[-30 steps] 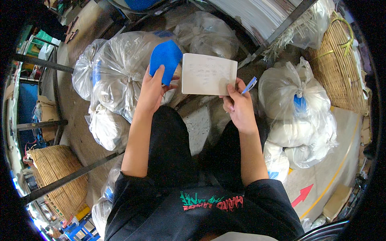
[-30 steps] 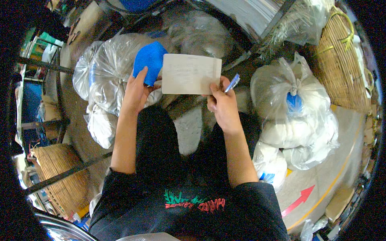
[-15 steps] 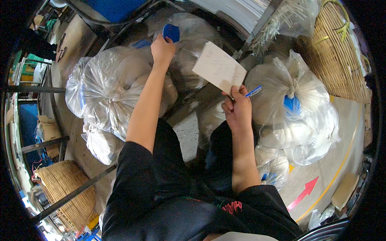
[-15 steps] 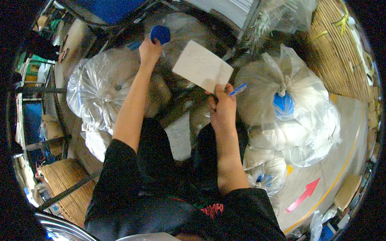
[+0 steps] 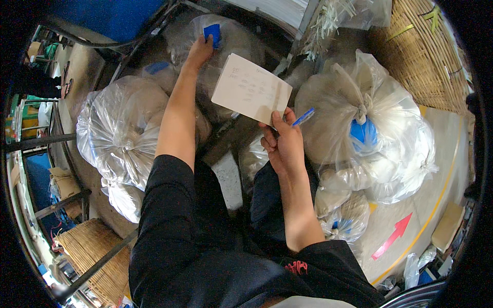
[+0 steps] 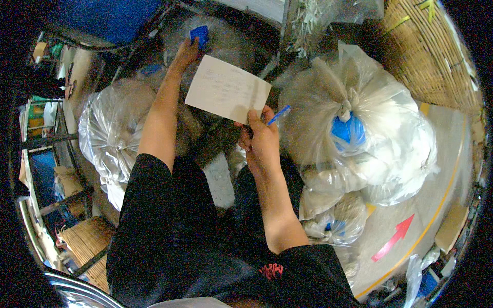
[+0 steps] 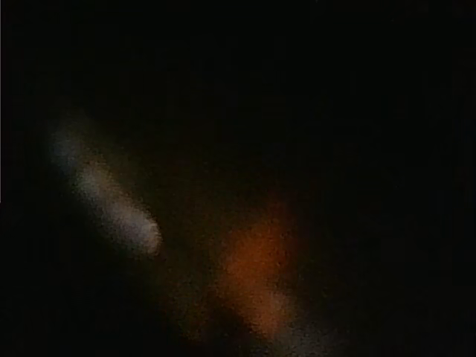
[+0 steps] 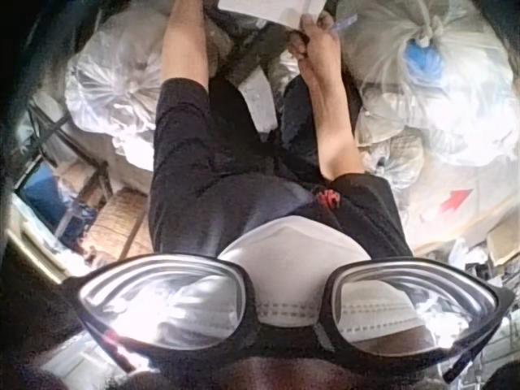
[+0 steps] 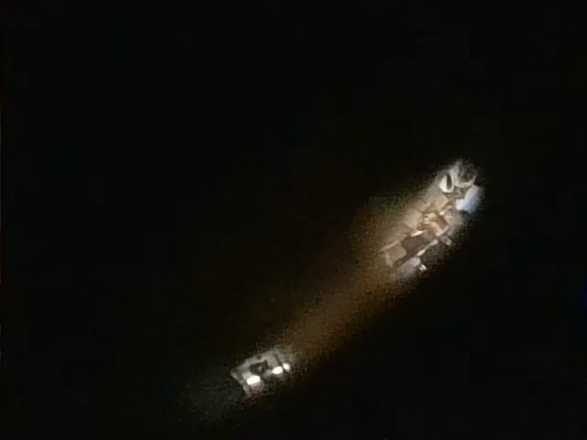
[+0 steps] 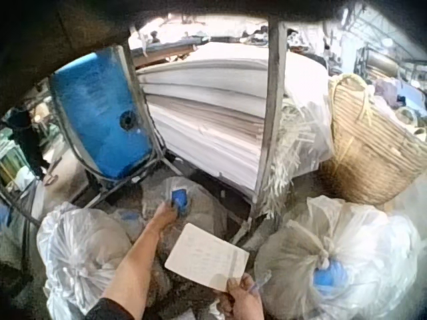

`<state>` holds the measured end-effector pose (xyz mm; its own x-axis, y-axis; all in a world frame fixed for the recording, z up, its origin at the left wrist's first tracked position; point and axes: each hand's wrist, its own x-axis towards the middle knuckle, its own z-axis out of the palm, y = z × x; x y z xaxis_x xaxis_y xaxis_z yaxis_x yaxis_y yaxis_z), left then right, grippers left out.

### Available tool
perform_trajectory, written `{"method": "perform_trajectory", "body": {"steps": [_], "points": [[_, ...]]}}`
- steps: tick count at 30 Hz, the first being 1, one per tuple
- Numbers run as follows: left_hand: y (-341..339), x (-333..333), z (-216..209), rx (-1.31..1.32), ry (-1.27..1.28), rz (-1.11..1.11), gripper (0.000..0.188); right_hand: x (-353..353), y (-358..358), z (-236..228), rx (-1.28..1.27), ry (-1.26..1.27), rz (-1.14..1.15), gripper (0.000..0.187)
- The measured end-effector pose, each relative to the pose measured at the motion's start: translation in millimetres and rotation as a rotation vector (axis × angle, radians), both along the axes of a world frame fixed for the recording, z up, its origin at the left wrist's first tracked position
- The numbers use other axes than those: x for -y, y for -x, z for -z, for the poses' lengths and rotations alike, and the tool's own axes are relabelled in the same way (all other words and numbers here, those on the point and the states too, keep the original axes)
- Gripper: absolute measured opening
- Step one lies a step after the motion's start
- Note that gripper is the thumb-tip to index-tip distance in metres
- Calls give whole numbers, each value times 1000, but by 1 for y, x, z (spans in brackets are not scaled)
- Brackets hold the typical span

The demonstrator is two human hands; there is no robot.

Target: The person sits on the floor and labels large plastic-wrapped bags with blue adhesive labels. They write information on a notepad with a pen, then apply the labels to the bags and continue writing.

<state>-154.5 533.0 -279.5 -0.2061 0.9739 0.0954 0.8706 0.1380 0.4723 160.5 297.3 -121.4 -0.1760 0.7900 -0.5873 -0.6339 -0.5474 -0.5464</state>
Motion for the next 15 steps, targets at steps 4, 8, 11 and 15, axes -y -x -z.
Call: {"method": "perform_trajectory", "body": {"steps": [4,8,11,15], "points": [[44,5,31,-308,27,103,48,2,7,-4,-45,-15,-44,12],[-33,19,-26,-182,183,-44,42,-2,1,1,23,-26,13,13],[-23,36,-53,-126,69,-55,36,0,6,-3,17,-27,-15,14],[-25,49,-86,-324,23,-95,29,1,8,-2,27,-38,-15,15]]}}
